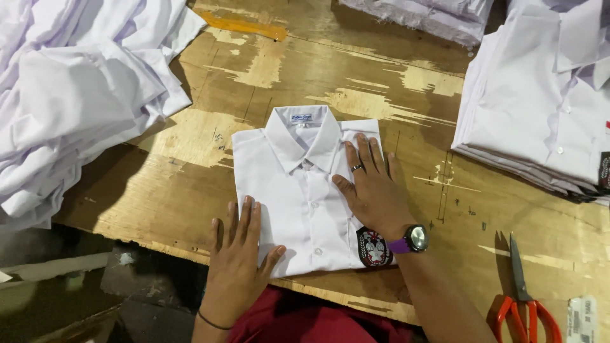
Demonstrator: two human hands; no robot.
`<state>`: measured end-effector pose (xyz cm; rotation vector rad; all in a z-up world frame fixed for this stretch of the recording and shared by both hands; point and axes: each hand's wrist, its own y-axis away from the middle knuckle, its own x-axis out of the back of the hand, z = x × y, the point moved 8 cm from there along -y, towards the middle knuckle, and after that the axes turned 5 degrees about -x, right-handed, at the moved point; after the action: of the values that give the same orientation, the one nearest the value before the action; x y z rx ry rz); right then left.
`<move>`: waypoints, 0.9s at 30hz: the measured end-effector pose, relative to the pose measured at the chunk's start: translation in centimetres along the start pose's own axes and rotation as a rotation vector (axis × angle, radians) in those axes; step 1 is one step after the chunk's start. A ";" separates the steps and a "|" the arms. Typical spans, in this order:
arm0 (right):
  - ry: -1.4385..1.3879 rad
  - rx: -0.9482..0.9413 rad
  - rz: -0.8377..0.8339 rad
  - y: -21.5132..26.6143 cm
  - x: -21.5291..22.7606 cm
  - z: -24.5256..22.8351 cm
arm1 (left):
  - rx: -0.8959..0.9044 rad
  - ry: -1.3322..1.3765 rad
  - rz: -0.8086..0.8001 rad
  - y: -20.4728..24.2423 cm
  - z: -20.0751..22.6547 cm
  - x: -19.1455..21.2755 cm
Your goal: Folding white school shirts on a wooden workbench
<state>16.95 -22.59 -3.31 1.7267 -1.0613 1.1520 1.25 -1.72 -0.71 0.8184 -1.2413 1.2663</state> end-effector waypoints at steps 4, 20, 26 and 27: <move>-0.211 -0.009 -0.251 1.9 3.6 0.1 | 0.156 0.448 0.027 1.3 -0.7 2.6; -0.459 -0.721 -0.228 10.6 2.6 3.9 | 0.805 0.644 -0.338 7.0 -4.0 1.3; -0.611 -0.795 -0.217 11.8 2.6 3.4 | 0.802 0.993 -0.343 7.7 -3.9 -0.2; -0.736 -0.826 -0.210 12.1 2.3 3.5 | 0.842 1.130 -0.378 7.7 -3.4 -0.2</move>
<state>7.26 -30.38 -0.16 1.5033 -1.4553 -0.1361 -5.45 2.90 -2.93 0.6543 0.3710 1.5584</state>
